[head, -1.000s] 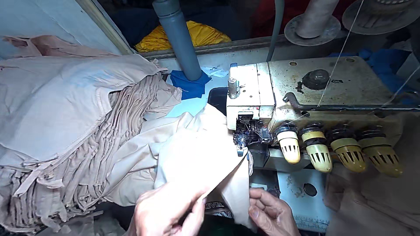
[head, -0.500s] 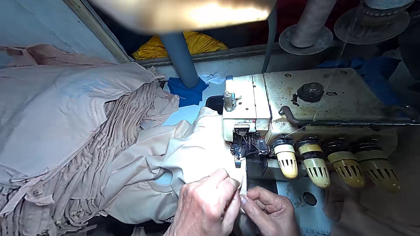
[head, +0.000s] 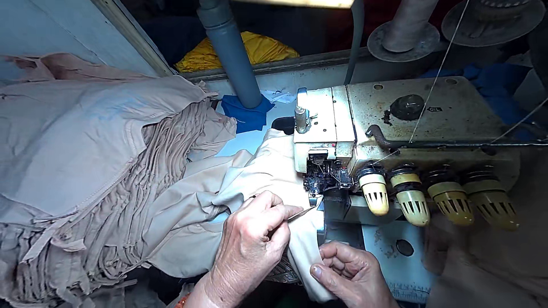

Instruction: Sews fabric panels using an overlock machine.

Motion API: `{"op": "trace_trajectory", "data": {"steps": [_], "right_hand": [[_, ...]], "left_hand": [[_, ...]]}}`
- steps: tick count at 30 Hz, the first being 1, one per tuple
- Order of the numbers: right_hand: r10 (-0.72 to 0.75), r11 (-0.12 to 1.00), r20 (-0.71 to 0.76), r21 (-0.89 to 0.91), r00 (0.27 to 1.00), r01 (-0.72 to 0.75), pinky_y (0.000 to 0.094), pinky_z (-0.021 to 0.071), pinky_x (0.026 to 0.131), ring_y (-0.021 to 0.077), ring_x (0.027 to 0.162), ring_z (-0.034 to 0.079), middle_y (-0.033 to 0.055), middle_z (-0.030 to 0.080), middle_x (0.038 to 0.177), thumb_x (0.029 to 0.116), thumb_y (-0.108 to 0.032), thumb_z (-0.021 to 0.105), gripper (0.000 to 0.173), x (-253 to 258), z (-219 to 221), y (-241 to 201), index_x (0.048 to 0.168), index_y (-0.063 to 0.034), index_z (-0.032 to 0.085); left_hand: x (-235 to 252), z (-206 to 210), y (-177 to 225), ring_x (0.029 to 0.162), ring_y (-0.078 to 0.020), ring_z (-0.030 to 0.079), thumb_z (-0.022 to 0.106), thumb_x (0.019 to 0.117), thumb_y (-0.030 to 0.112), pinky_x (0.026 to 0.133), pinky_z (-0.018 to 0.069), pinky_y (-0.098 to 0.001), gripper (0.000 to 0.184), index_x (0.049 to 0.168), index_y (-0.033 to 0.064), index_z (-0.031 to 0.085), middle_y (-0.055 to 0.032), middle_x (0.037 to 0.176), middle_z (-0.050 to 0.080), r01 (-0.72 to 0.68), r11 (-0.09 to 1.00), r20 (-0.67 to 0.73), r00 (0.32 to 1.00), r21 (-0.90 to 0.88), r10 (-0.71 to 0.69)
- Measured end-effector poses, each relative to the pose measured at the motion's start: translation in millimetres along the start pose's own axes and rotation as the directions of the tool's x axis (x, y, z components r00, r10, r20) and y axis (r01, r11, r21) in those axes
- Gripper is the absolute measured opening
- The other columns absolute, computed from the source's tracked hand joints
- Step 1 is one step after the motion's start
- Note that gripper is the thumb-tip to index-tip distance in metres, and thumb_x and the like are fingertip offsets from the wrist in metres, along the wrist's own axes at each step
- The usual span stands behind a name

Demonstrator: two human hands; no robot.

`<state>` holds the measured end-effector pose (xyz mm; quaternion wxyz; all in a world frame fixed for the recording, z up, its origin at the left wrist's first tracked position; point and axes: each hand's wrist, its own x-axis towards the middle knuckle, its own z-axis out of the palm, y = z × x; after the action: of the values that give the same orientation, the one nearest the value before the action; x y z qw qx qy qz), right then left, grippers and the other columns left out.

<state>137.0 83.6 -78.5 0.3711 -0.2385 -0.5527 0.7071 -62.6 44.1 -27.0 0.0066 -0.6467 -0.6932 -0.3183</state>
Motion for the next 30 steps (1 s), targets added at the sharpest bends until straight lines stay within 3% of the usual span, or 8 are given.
{"op": "trace_trajectory", "data": {"steps": [4,10,14,17,22,26,28,30], "right_hand": [[0.032,0.997,0.006,0.068,0.999,-0.033,0.0185,0.0572,0.066,-0.0002,0.071,0.068,-0.001,0.076,0.084,0.0857,0.008,0.068,0.024,-7.7,0.3,-1.6,0.109,0.0065,0.07],[0.03,0.986,-0.007,0.163,1.0,-0.028,0.0185,0.0564,0.065,-0.0008,0.067,0.066,-0.0021,0.076,0.083,0.0828,0.011,0.07,0.046,-8.5,1.1,2.4,0.128,0.0116,0.062],[0.006,0.982,-0.049,0.191,0.999,0.004,0.0185,0.0573,0.064,-0.0007,0.068,0.067,-0.0016,0.076,0.084,0.084,0.012,0.068,0.034,1.1,4.9,4.0,0.118,0.0081,0.069],[-0.002,0.979,-0.077,0.201,0.997,0.018,0.0155,0.0527,0.054,-0.0018,0.062,0.064,-0.0011,0.075,0.08,0.087,0.008,0.067,0.019,8.5,8.2,-0.5,0.104,0.0018,0.075],[0.024,0.977,-0.084,0.214,0.996,-0.006,0.0156,0.0511,0.055,-0.0012,0.062,0.062,-0.0021,0.072,0.078,0.0849,0.004,0.07,0.014,8.7,7.0,2.0,0.096,-0.003,0.073],[0.058,0.966,-0.08,0.257,0.995,-0.035,0.0175,0.0539,0.059,0.0017,0.067,0.066,0.0002,0.074,0.083,0.0833,0.006,0.071,0.018,4.3,6.6,2.4,0.099,-0.0028,0.071],[0.054,0.964,-0.086,0.265,0.995,-0.029,0.019,0.0566,0.062,0.0034,0.071,0.069,0.0008,0.074,0.084,0.0821,0.006,0.072,0.019,3.0,6.9,3.5,0.098,-0.0037,0.07],[0.073,0.959,-0.071,0.281,0.995,-0.05,0.0187,0.0562,0.06,0.0031,0.069,0.069,0.0004,0.075,0.082,0.0826,0.006,0.073,0.02,1.9,6.8,2.2,0.099,-0.0057,0.067]], "left_hand": [[-5.5,-11.3,6.4,0.074,0.0044,0.062,0.06,0.092,0.021,0.061,0.05,-0.0139,0.02,0.087,0.0189,0.078,0.0094,0.086,0.07,-0.045,0.995,0.018,0.999,-0.086,0.046],[-15.1,-9.3,29.2,0.068,-0.0097,0.063,0.058,0.0957,0.017,0.056,0.0478,-0.0226,0.018,0.089,0.0112,0.074,-0.0033,0.083,0.071,-0.227,0.973,0.084,0.97,-0.038,0.23],[-10.6,10.3,29.2,0.068,-0.01,0.064,0.057,0.0961,0.021,0.057,0.0496,-0.0253,0.022,0.086,0.013,0.075,-0.0003,0.079,0.07,-0.217,0.976,0.007,0.976,0.033,0.217],[-8.8,17.7,24.0,0.073,-0.0071,0.064,0.06,0.0941,0.021,0.063,0.0506,-0.0256,0.02,0.095,0.0158,0.08,0.0024,0.086,0.072,-0.123,0.992,-0.073,0.99,0.015,0.124],[-16.1,11.6,6.2,0.106,-0.0081,0.064,0.06,0.0869,0.018,0.09,0.0484,-0.032,0.029,0.105,0.0215,0.082,0.0051,0.109,0.074,-0.055,0.995,-0.074,0.996,-0.086,0.048],[-23.3,7.5,5.8,0.11,-0.0103,0.067,0.059,0.0935,0.02,0.113,0.0382,-0.0543,0.027,0.11,0.0191,0.08,0.0022,0.115,0.075,-0.105,0.992,-0.067,0.993,-0.071,0.101],[-24.7,4.4,8.8,0.106,-0.0081,0.068,0.06,0.0968,0.023,0.113,0.0363,-0.0502,0.021,0.103,0.0201,0.08,0.0028,0.109,0.076,-0.144,0.987,-0.082,0.987,-0.066,0.139],[-25.0,4.7,13.4,0.09,-0.0039,0.064,0.063,0.0972,0.025,0.099,0.0382,-0.0376,0.016,0.094,0.0202,0.078,0.005,0.091,0.074,-0.18,0.982,-0.114,0.978,-0.054,0.173]]}}
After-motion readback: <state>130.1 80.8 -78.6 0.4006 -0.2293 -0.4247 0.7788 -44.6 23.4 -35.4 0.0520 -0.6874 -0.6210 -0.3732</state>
